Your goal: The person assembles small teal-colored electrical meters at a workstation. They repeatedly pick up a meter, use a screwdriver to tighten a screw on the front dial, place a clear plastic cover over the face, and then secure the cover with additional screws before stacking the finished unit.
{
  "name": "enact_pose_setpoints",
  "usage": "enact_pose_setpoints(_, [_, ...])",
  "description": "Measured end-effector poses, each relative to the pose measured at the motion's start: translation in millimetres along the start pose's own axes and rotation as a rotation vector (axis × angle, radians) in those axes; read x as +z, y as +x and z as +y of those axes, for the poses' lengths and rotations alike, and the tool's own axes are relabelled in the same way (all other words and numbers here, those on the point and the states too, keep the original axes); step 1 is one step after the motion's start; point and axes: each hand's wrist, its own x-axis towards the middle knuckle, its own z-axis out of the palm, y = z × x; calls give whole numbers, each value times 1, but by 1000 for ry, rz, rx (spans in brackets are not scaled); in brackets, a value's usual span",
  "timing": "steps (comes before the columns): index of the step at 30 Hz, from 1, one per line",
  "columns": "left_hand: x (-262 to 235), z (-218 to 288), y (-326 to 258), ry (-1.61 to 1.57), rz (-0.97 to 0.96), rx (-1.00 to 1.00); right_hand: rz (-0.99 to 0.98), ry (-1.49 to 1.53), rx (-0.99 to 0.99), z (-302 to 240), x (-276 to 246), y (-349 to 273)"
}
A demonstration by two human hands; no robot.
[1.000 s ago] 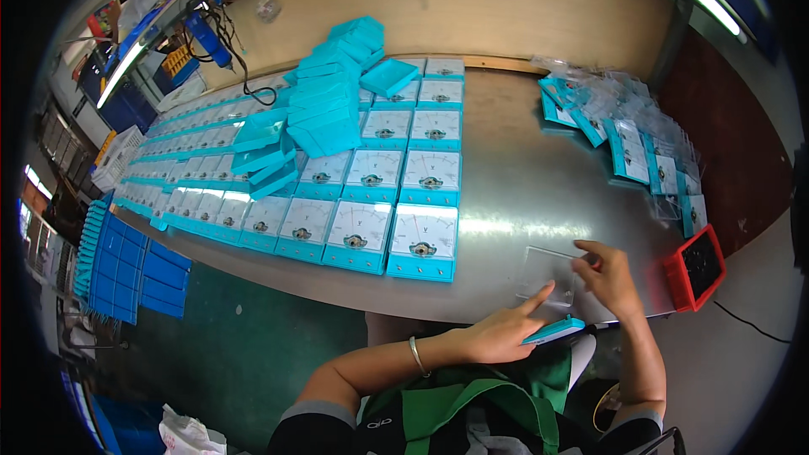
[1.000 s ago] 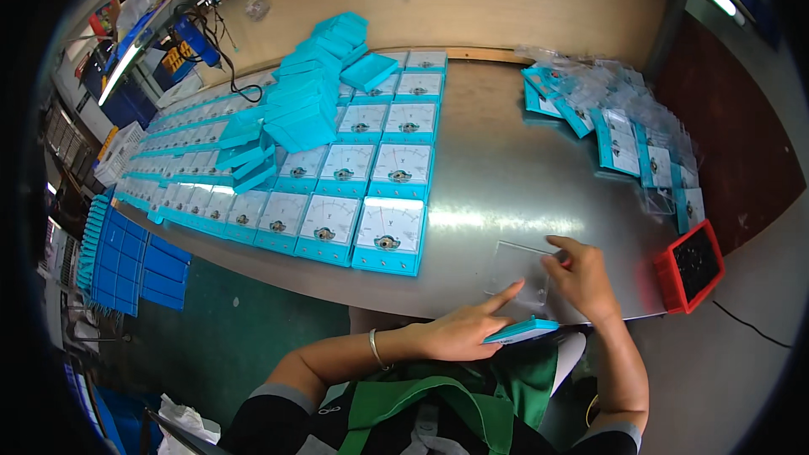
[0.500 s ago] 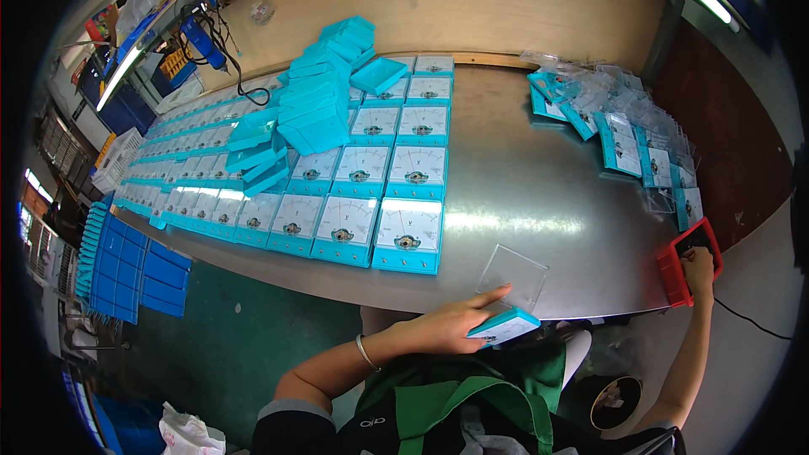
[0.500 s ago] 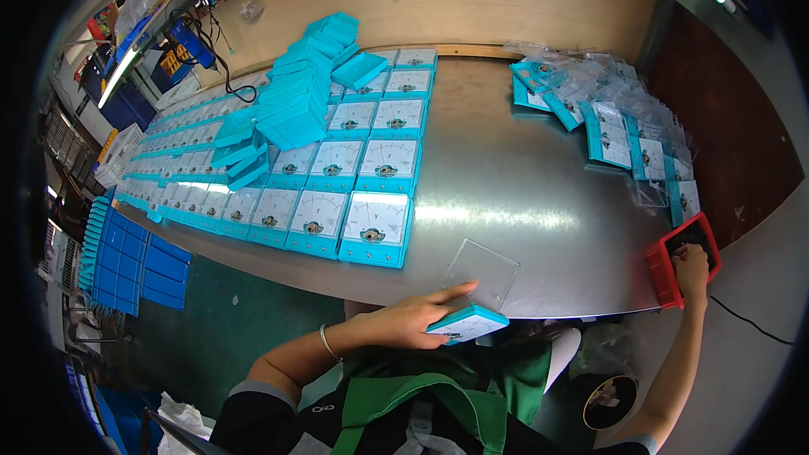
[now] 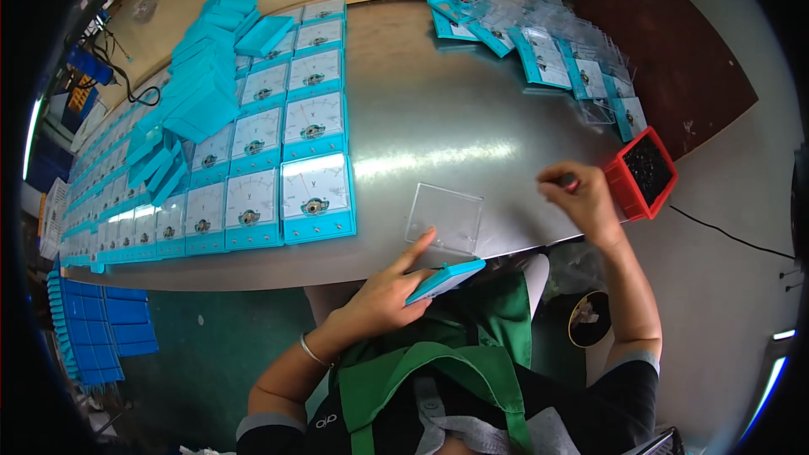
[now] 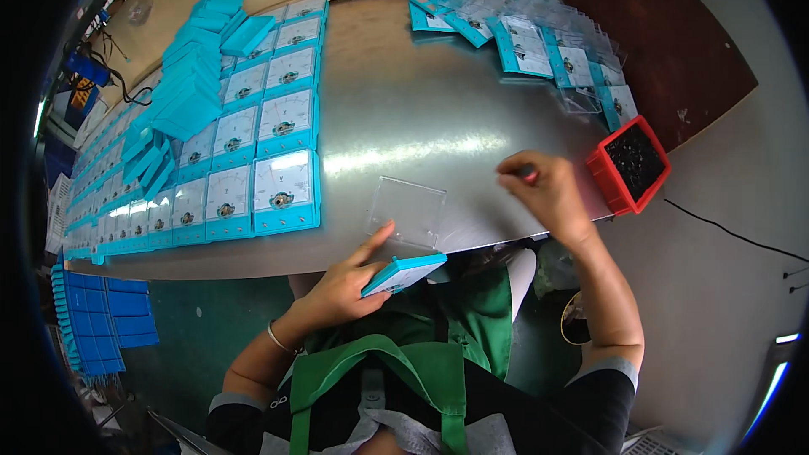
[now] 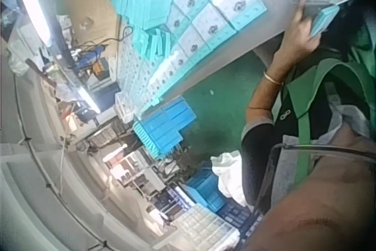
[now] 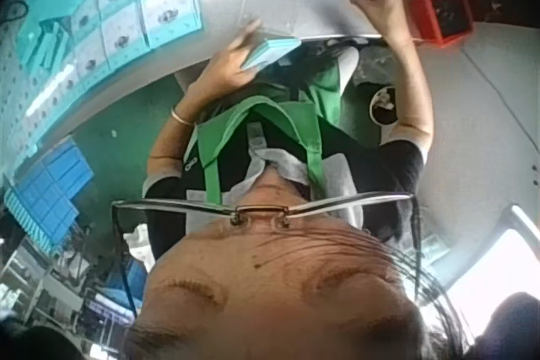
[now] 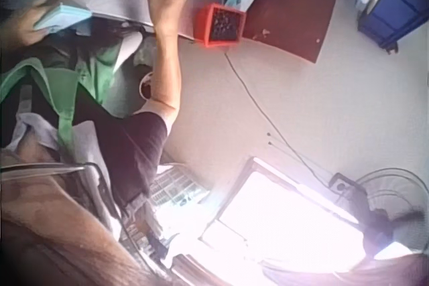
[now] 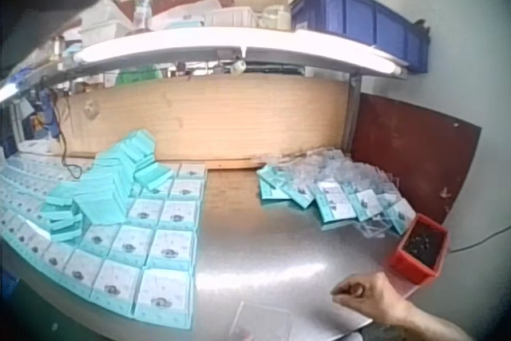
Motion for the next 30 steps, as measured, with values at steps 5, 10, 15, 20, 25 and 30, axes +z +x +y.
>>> enact_pose_setpoints(5, [4, 0, 2, 100, 18, 57, -305, 70, -161, -31, 71, -8])
enact_pose_setpoints(10, [21, 11, 9, 94, -23, -48, -358, 14, -96, -28, 88, -7])
enact_pose_setpoints(15, [29, 6, 17, 110, 19, -4, -233, -73, -257, -25, 88, -13])
enact_pose_setpoints(20, [28, 3, 18, 126, 11, 8, -170, -202, -383, -16, 97, -18])
enact_pose_setpoints(25, [29, -1, 16, 181, -26, 5, -267, -311, -479, -20, 94, -16])
enact_pose_setpoints(30, [31, -7, 14, 178, -18, 47, -540, -379, -197, -36, 85, 22])
